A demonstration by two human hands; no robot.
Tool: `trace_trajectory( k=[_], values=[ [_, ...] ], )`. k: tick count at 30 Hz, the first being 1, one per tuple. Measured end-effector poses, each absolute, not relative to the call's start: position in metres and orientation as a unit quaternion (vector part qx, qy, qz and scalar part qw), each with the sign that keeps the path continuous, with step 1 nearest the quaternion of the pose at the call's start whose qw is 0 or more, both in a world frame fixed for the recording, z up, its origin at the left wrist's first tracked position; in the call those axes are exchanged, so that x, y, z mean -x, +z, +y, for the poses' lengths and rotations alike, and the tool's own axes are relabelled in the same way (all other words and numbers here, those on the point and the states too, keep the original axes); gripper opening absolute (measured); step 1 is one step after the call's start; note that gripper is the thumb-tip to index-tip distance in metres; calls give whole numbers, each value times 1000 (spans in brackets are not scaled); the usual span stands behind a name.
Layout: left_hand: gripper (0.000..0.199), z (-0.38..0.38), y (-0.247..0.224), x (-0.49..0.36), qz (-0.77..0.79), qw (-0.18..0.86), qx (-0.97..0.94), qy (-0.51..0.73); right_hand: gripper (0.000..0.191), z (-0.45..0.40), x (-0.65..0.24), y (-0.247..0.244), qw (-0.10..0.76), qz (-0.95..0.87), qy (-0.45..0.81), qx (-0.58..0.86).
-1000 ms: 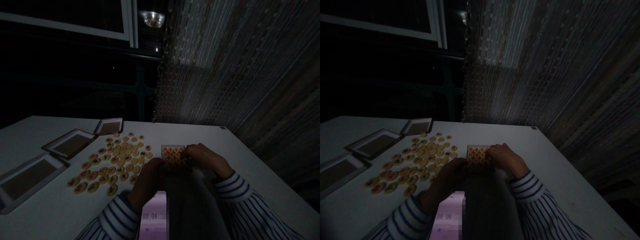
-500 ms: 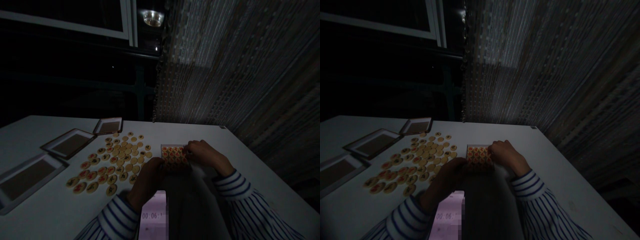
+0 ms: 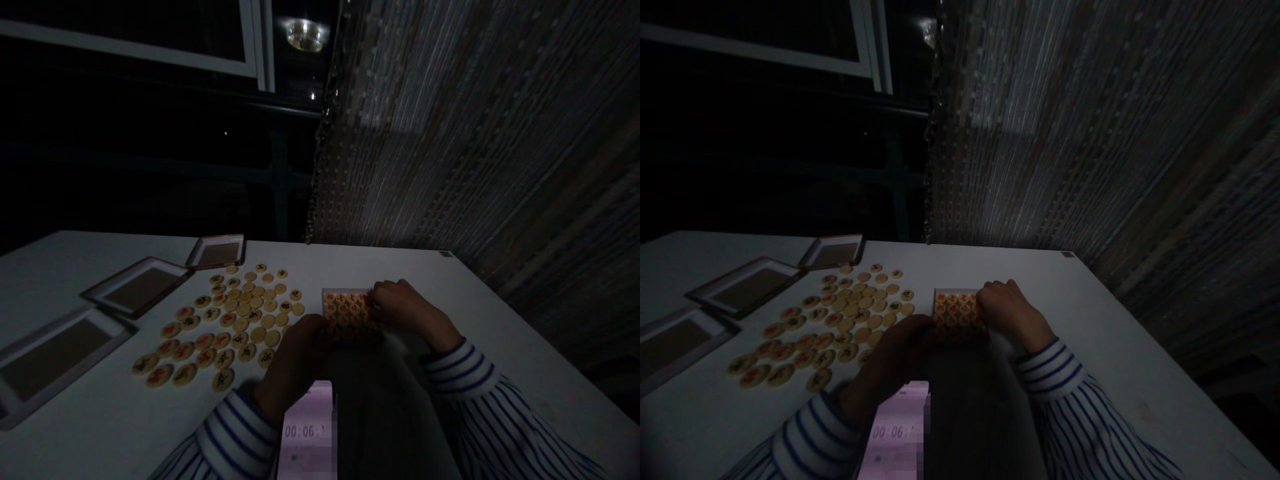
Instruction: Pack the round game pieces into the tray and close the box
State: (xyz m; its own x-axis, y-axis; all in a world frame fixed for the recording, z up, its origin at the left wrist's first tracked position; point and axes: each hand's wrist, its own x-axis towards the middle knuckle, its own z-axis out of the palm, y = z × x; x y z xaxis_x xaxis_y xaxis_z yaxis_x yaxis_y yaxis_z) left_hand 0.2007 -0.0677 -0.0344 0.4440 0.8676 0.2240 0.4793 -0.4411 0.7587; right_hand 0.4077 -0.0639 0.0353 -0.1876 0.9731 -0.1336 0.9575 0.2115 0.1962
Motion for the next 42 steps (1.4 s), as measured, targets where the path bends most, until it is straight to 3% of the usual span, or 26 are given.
trace_trajectory(
  k=[42],
  values=[
    [20,-67,-37,-200,430,308,-795,299,22,-63,-409,33,114,772,43,-624]
  ],
)
